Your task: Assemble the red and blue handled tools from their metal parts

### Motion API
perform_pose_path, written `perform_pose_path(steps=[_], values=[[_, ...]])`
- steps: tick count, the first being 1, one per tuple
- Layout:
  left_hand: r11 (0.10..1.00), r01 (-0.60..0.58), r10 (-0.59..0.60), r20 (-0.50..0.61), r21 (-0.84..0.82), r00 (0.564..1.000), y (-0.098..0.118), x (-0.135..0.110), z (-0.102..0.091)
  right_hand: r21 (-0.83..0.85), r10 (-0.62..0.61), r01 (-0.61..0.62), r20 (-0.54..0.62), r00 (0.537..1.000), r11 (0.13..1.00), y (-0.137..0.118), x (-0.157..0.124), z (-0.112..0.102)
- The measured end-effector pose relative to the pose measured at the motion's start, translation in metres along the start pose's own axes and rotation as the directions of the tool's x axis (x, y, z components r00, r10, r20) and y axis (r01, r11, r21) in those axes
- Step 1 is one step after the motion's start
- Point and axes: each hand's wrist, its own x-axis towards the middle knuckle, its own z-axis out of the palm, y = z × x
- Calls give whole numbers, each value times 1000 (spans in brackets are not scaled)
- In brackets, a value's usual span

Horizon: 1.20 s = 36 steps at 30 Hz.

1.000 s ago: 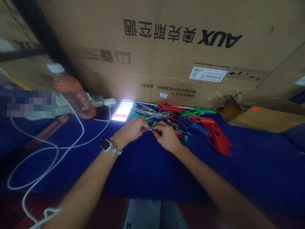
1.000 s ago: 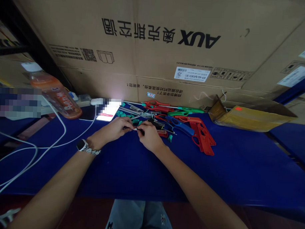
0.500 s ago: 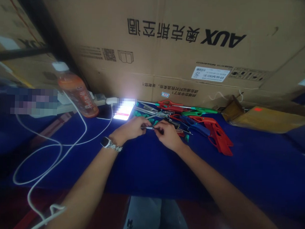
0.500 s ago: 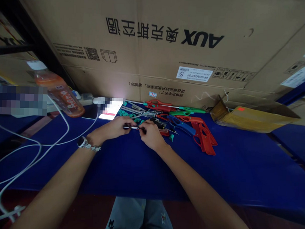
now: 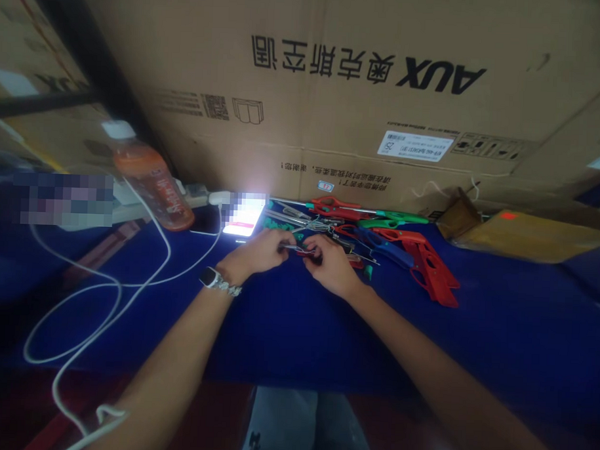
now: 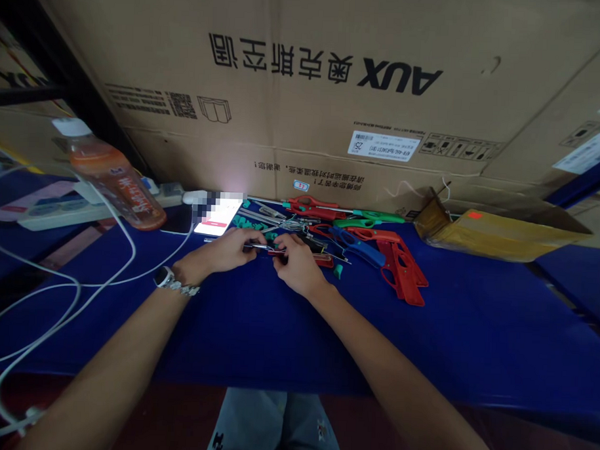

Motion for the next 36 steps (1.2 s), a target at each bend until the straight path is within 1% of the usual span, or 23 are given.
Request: perform_pose_path(steps=[4, 7, 11, 13, 17, 22, 31, 36], values=[[1000, 9, -9, 13, -3, 1000, 4, -2, -1, -4, -30, 30, 1, 1000, 1000, 0, -1, 0], [1000, 1, 0, 26, -5, 1000, 2, -3, -1, -26, -43, 43, 5, 999, 999, -2, -1, 0], [997, -77, 77, 11, -18, 997, -5, -2, -1, -29, -38, 38, -7, 999, 999, -3, -1, 2], [995, -97, 97, 5, -8, 995, -8, 0, -1, -21, -27, 26, -14, 1000, 999, -3, 0, 3], [995, -83, 83, 3, 48, 997, -6, 0, -2, -12, -15, 15, -24, 1000, 1000, -1, 0, 5], [995, -56, 56, -4, 82, 998, -2, -1, -3, -26, -27, 27, 8, 1000, 999, -2, -1, 4], [986, -107, 109, -9, 131, 994, -9, -1, 0, -14, -12, 12, 13, 1000, 1000, -3, 0, 2], [980, -92, 93, -1, 176, 996, 2, -4, -1, -36, -14, 14, -3, 1000, 999, -2, 1, 2]])
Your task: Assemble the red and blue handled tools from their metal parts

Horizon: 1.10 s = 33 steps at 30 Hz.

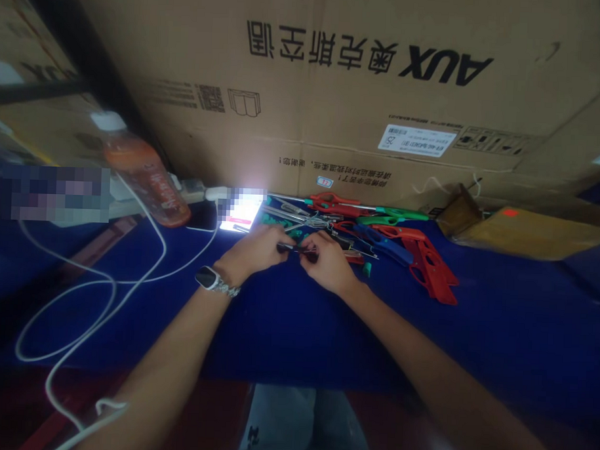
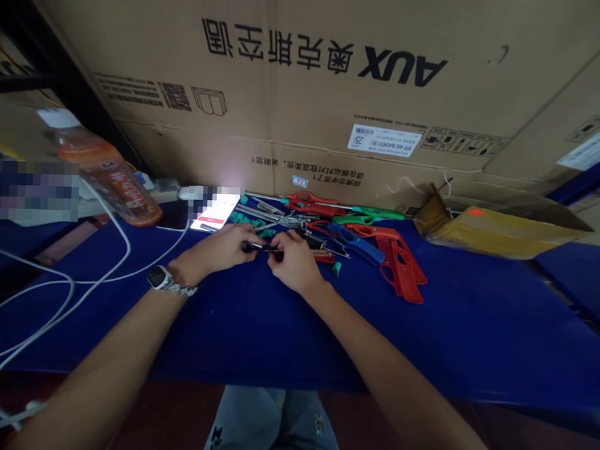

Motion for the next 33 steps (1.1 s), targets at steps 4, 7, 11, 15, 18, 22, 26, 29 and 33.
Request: perform_pose_path(steps=[4, 7, 11, 15, 18, 22, 26, 29, 33], values=[[997, 9, -8, -13, 77, 1000, 10, 2, -4, -9, 6, -6, -11, 1000, 1000, 0, 0, 0], [993, 0, 0, -1, 119, 1000, 11, 2, -5, -18, 13, -13, -10, 1000, 1000, -1, -1, 0], [999, -28, 27, 30, 37, 999, 8, 1, -4, 0, 20, -20, -30, 999, 1000, 0, 0, 0], [1000, -13, 14, 25, -21, 1000, 5, 1, -4, 24, 9, -9, -30, 999, 1000, 2, 0, 0], [1000, -21, 21, 16, -21, 1000, 4, 1, -3, 34, 9, -8, -32, 999, 999, 2, 1, 0], [999, -24, 24, -8, 35, 1000, 4, 1, 0, 54, 19, -18, -20, 1000, 998, 1, 1, -1], [996, -47, 46, 12, 82, 999, 5, 0, 1, 41, 9, -8, -25, 1000, 999, 3, 1, -1], [997, -47, 46, 26, 63, 999, 8, 0, -1, 22, 4, -4, -22, 1000, 1000, 4, 1, 0], [999, -32, 32, 36, -3, 999, 14, 0, -1, 31, 7, -6, -17, 1000, 1000, 5, 1, 1]])
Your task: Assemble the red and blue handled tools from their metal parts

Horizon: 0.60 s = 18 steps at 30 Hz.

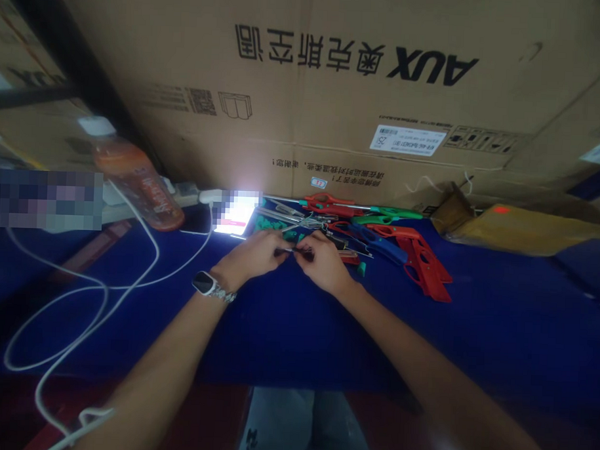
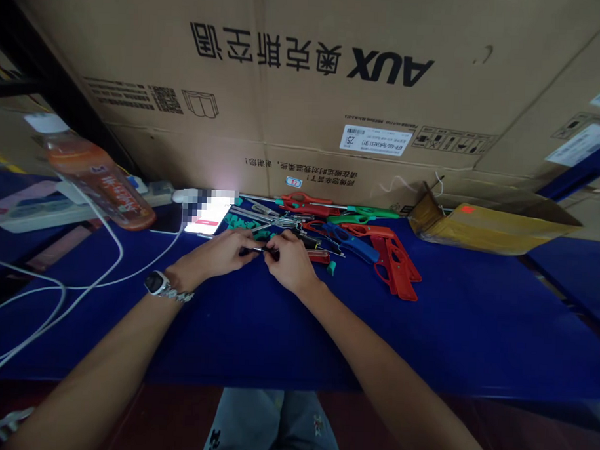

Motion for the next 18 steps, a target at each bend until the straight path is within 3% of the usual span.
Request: perform_pose_path(steps=[18], values=[[984, 105, -100, -39, 146, 994, 21, 0, 11, 101, -2, -2, 35, 999, 995, -1, 1, -4]])
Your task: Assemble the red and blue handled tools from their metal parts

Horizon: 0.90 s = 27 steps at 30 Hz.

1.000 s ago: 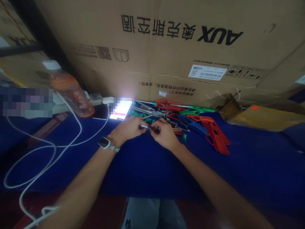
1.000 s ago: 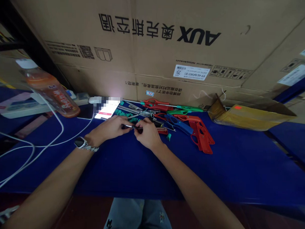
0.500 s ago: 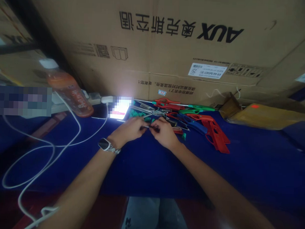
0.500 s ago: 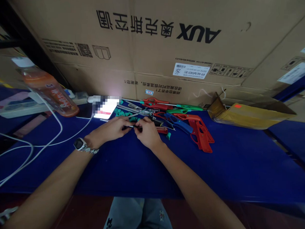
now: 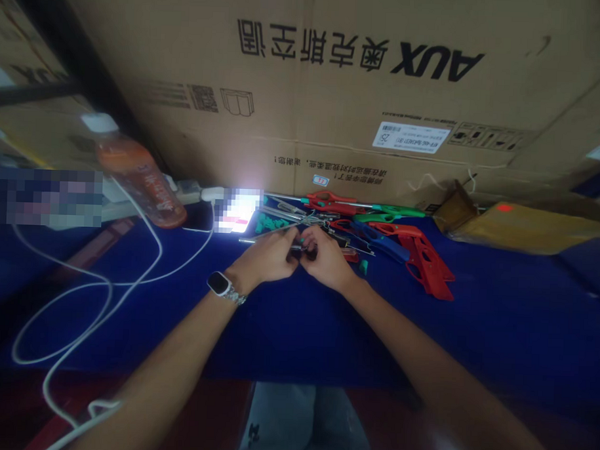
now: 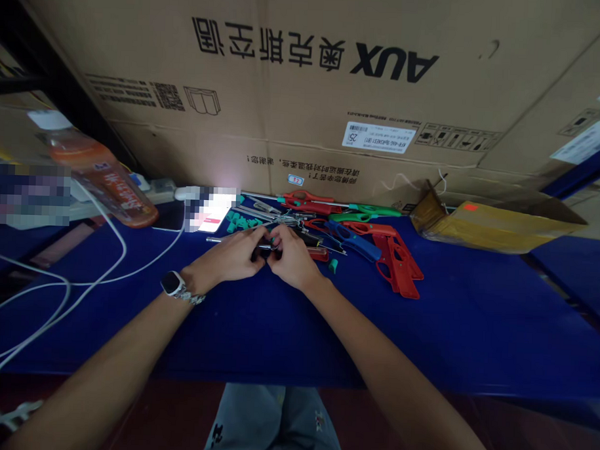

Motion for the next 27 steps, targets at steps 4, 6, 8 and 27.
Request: perform_pose_path(steps=[4, 6, 8, 27], values=[[982, -16, 15, -7, -191, 1000, -13, 1, 1, 6, -16, 16, -9, 1000, 1000, 0, 0, 0], [955, -36, 40, 5, -295, 999, -20, 2, -1, -1, -23, 23, -13, 1000, 1000, 1, 1, 1], [954, -43, 46, 3, -298, 999, -25, 3, -3, -21, -34, 34, -18, 999, 999, 2, 1, 2], [975, -125, 113, -76, -182, 991, -41, 7, 0, -282, -40, 49, 35, 999, 958, -7, 1, 2]])
